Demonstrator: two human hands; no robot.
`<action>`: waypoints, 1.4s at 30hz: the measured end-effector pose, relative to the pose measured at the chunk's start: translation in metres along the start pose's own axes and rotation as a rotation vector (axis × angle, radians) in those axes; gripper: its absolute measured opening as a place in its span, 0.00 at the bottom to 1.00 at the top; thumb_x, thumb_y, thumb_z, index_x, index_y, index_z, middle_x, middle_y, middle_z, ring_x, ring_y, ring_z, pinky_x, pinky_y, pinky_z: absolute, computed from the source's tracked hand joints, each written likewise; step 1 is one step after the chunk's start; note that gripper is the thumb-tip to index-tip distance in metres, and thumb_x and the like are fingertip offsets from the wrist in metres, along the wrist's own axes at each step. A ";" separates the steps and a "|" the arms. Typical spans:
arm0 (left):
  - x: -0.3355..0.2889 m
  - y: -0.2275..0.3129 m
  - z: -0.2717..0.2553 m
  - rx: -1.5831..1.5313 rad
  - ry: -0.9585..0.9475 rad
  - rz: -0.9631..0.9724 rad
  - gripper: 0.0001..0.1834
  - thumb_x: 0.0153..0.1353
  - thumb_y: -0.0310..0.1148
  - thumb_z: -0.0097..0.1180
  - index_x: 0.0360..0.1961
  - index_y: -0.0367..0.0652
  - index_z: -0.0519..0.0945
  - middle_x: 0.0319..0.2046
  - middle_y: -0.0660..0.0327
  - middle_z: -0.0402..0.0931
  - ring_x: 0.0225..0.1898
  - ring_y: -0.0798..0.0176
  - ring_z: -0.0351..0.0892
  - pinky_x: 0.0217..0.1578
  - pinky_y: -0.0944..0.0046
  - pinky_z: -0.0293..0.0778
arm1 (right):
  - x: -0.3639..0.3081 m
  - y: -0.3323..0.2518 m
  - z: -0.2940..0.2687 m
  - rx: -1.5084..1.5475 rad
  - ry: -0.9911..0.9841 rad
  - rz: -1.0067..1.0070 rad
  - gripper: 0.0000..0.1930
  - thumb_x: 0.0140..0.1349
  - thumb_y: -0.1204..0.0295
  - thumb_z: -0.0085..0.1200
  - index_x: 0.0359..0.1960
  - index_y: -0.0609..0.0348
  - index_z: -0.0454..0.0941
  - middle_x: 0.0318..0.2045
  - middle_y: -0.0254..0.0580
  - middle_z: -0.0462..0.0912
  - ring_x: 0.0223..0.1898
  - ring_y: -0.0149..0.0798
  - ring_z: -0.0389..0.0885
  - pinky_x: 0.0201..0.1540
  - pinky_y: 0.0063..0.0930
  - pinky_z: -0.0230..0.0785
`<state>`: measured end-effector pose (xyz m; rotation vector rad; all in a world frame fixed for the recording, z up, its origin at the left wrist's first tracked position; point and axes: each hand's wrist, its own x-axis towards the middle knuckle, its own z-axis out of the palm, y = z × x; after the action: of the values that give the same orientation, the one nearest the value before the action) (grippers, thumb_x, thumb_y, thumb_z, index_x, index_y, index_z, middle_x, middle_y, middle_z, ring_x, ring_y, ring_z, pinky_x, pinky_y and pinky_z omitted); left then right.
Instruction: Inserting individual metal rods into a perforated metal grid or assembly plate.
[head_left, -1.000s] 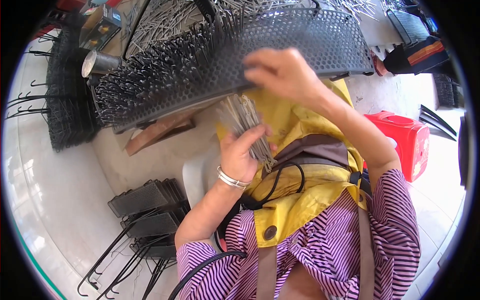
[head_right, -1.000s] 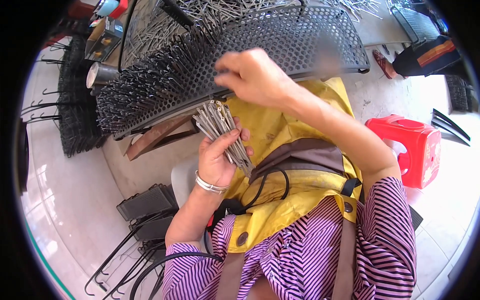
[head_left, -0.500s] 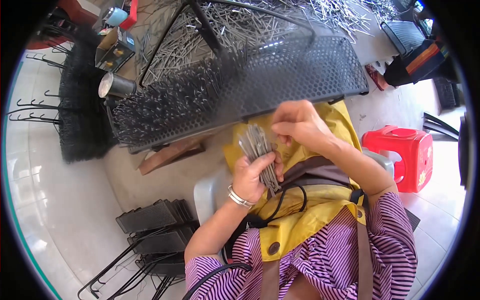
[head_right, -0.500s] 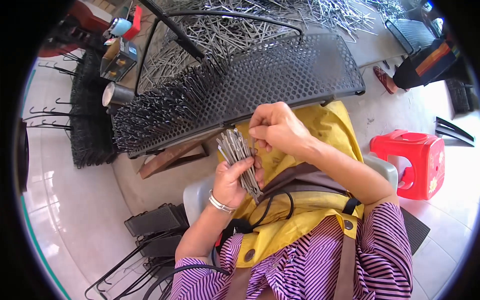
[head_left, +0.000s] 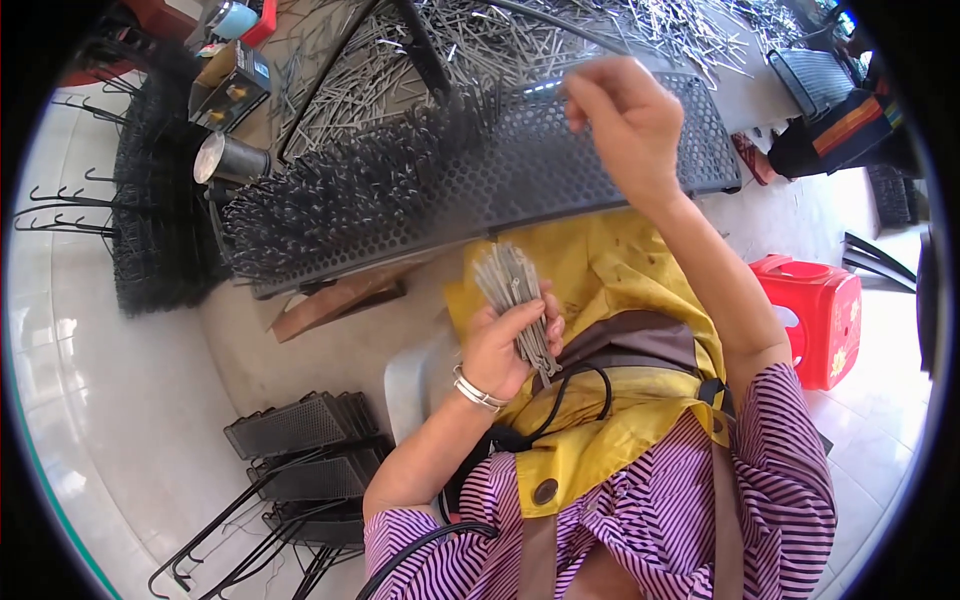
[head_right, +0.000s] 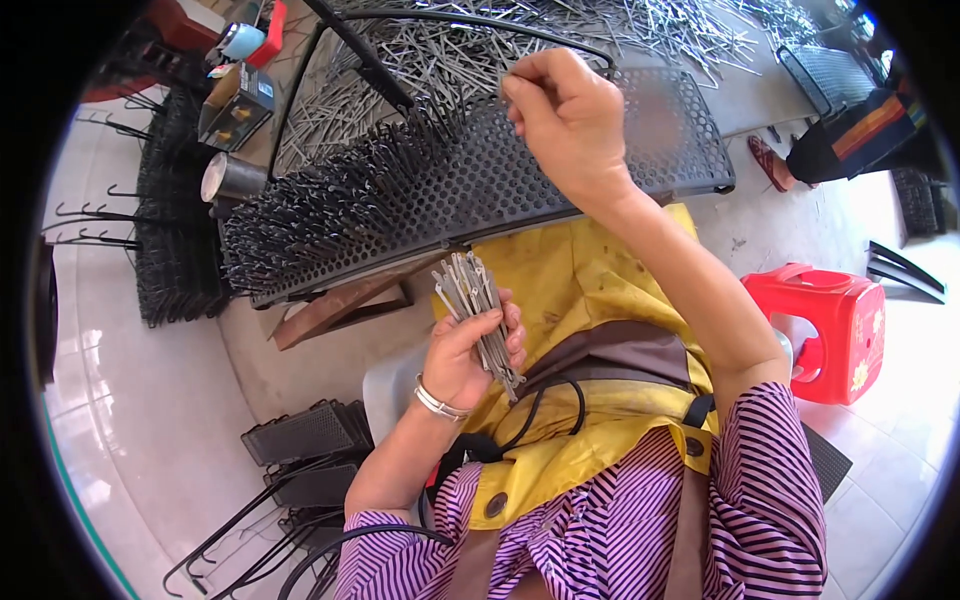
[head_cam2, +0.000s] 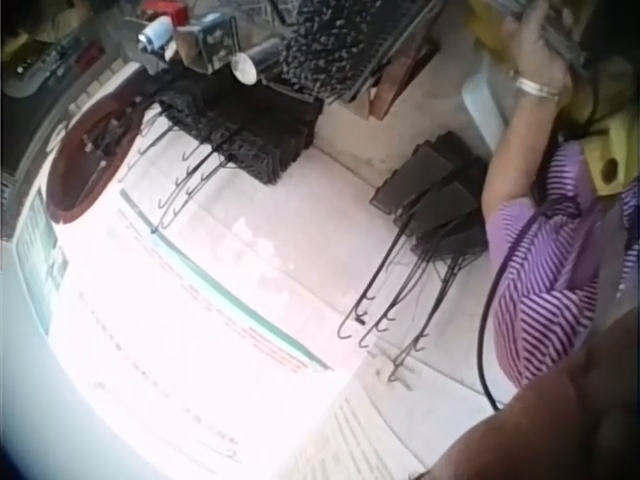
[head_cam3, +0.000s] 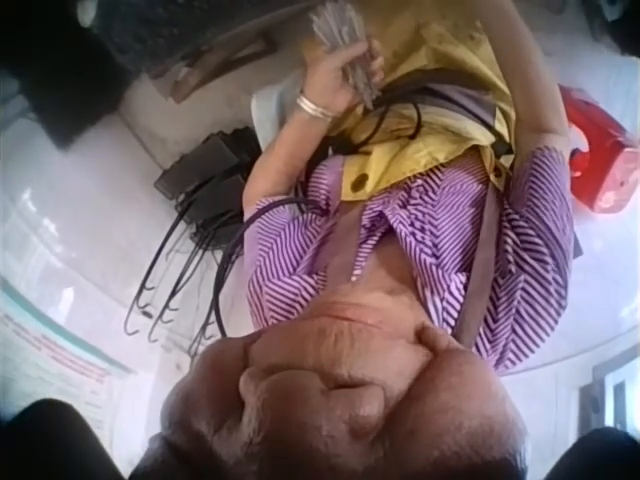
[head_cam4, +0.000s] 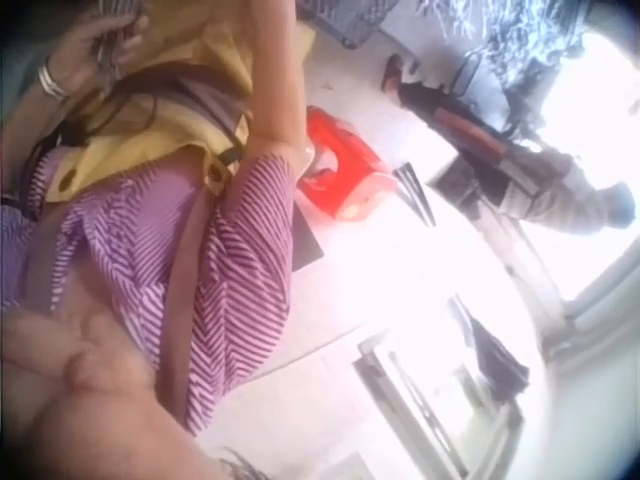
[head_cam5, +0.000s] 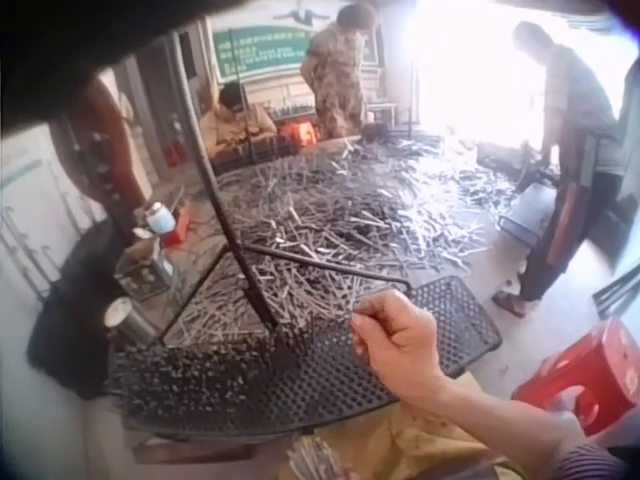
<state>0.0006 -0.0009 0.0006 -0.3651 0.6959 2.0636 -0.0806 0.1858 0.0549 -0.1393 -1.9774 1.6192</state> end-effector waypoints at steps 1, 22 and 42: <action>0.000 0.000 -0.001 -0.002 0.002 0.002 0.12 0.52 0.24 0.47 0.39 0.38 0.69 0.28 0.58 0.69 0.26 0.62 0.68 0.22 0.65 0.66 | 0.002 0.003 0.005 -0.024 0.020 -0.058 0.02 0.52 0.80 0.48 0.27 0.65 0.72 0.18 0.35 0.74 0.18 0.23 0.70 0.21 0.13 0.63; 0.001 -0.004 -0.002 0.067 0.053 0.074 0.12 0.48 0.21 0.50 0.37 0.37 0.70 0.26 0.61 0.70 0.28 0.64 0.70 0.24 0.66 0.69 | 0.034 0.025 0.045 -0.613 -0.549 -0.455 0.04 0.44 0.79 0.48 0.24 0.62 0.72 0.17 0.52 0.73 0.22 0.53 0.72 0.25 0.35 0.65; 0.004 -0.003 -0.005 0.056 0.058 0.061 0.10 0.48 0.21 0.51 0.35 0.38 0.71 0.26 0.61 0.71 0.28 0.64 0.72 0.24 0.67 0.71 | 0.027 0.022 0.053 -0.590 -0.494 -0.275 0.06 0.45 0.75 0.47 0.26 0.65 0.71 0.19 0.52 0.74 0.25 0.50 0.74 0.29 0.34 0.66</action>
<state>0.0003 -0.0002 -0.0066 -0.3774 0.8079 2.0932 -0.1345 0.1573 0.0386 0.3286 -2.6667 0.9121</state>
